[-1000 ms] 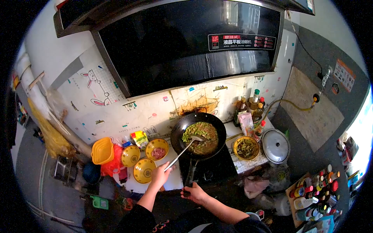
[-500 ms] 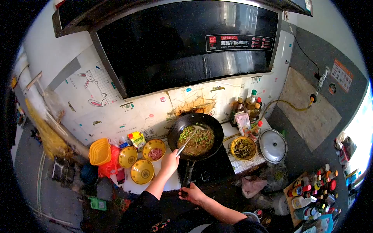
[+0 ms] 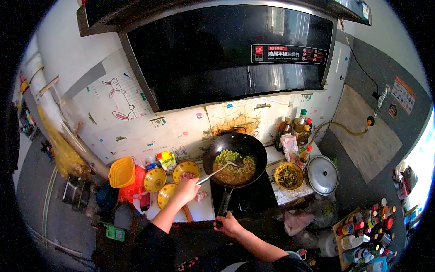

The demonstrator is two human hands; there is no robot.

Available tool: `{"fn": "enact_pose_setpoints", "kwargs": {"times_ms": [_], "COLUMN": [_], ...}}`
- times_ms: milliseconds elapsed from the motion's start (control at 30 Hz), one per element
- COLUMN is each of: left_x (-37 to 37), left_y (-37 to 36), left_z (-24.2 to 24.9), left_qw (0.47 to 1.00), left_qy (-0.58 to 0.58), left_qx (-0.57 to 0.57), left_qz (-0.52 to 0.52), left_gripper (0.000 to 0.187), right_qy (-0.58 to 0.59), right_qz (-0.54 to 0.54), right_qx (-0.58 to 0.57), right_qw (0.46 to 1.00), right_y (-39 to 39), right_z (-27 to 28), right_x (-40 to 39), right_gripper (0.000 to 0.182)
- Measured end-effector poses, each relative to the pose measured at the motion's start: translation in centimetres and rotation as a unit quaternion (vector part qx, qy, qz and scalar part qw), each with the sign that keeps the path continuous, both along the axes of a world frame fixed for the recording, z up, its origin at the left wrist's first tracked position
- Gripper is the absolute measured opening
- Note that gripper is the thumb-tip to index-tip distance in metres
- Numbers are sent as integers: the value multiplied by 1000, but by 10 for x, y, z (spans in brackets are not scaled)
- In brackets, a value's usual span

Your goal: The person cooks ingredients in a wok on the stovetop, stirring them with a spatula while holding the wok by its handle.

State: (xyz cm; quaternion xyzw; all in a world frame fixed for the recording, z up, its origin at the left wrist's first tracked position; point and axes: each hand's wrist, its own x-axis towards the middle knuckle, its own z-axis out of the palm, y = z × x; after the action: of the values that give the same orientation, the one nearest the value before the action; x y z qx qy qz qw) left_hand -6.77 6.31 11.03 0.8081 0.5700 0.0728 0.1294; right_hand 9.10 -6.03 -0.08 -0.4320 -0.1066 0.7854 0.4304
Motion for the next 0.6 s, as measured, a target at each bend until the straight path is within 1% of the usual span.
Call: {"fn": "enact_pose_setpoints", "kwargs": {"times_ms": [100,133,233,267,367,433,533,600], "left_x": [-15,-18,-33,-35,-42,-39,-32,-26], "left_y": [-7,-8,-1,-1,3,5,6,4], "left_z": [27,35,41,50,56,48,12,-15], "left_qw": [1000,999,998,998,998,998,999,998], "left_qy": [2,-3,-9,29,44,59,11,-40], "left_qx": [26,17,43,27,29,18,36,29], "left_qz": [9,28,35,46,25,28,28,31], "left_gripper": [23,21,19,19,19,20,22,20], "right_qy": [-3,-3,-7,1,4,0,10,-16], "right_qz": [10,10,9,12,15,16,17,20], "right_qx": [27,27,21,17,10,7,6,21], "right_qw": [1000,1000,1000,1000,1000,1000,1000,999], "right_y": [0,1,1,1,0,-1,-1,-1], "right_z": [-2,-2,-6,-8,-3,-1,-3,-2], "right_x": [2,2,4,5,7,8,7,5], "right_gripper": [18,18,18,19,20,20,21,21]}}
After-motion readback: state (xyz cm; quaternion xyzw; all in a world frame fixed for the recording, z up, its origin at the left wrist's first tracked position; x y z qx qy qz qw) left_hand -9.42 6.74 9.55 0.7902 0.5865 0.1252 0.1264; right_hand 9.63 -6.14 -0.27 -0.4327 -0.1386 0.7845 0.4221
